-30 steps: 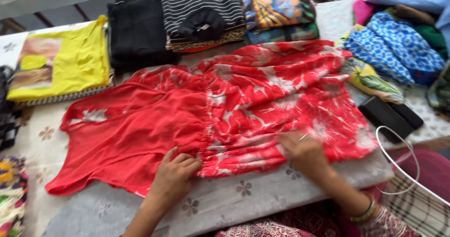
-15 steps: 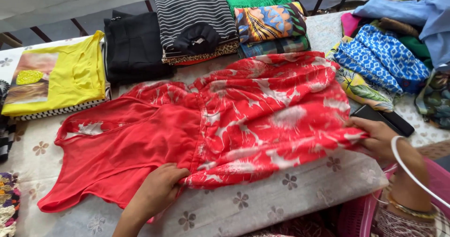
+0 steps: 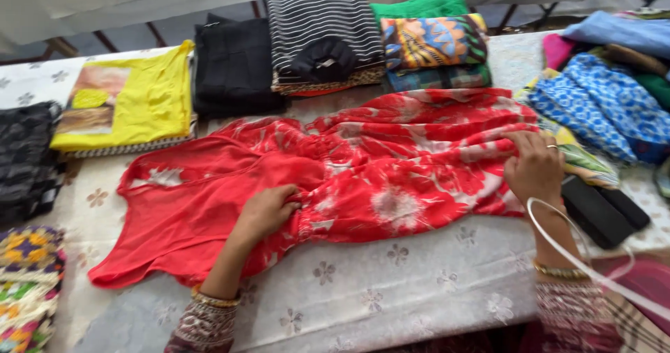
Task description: The person folds a colorful patterned scarf on a table, then picks up a red and white patterned top and begins to fold it. The person works on a table covered with a floral tablecloth, surrounded by stacks of other folded clothes.
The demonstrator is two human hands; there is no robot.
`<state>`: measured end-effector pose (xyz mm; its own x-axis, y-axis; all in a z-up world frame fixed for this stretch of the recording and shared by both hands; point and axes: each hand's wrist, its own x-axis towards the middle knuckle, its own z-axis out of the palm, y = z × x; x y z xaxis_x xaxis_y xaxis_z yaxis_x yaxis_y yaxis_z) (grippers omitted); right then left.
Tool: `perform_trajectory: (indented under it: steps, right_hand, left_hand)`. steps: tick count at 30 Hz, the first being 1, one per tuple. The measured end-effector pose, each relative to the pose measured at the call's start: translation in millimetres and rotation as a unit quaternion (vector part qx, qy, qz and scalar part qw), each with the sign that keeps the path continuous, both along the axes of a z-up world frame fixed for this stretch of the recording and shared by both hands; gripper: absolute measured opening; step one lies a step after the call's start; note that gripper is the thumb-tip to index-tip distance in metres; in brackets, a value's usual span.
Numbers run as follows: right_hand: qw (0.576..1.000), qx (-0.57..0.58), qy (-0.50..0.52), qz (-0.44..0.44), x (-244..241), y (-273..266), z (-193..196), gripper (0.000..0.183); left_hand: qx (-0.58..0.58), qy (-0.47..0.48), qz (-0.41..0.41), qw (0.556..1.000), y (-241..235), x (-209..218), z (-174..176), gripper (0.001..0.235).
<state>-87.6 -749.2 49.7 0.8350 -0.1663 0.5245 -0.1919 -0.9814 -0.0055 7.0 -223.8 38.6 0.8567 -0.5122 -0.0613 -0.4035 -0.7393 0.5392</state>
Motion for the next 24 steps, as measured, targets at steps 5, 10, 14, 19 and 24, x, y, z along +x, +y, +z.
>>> perform_trajectory:
  steps: [5,10,14,19,24]
  right_hand:
    - [0.955,0.137,0.119,0.234,-20,41,14,0.053]
    - [0.899,0.135,0.316,0.272,-39,51,10,0.098]
    - [0.919,0.115,0.367,0.084,-50,19,-9,0.089]
    - [0.971,0.036,0.217,0.094,-45,-16,-26,0.077]
    - [0.995,-0.055,0.029,0.081,-26,-51,-14,0.011]
  left_hand:
    - [0.052,-0.021,0.058,0.997,-12,-20,34,0.024]
    - [0.14,-0.314,-0.002,0.939,-21,-35,18,0.036]
    - [0.128,-0.284,-0.141,0.94,-26,-53,18,0.025]
    - [0.134,-0.222,-0.098,0.961,-21,-73,31,0.074]
    - [0.139,-0.271,-0.107,0.946,-14,-70,36,0.041]
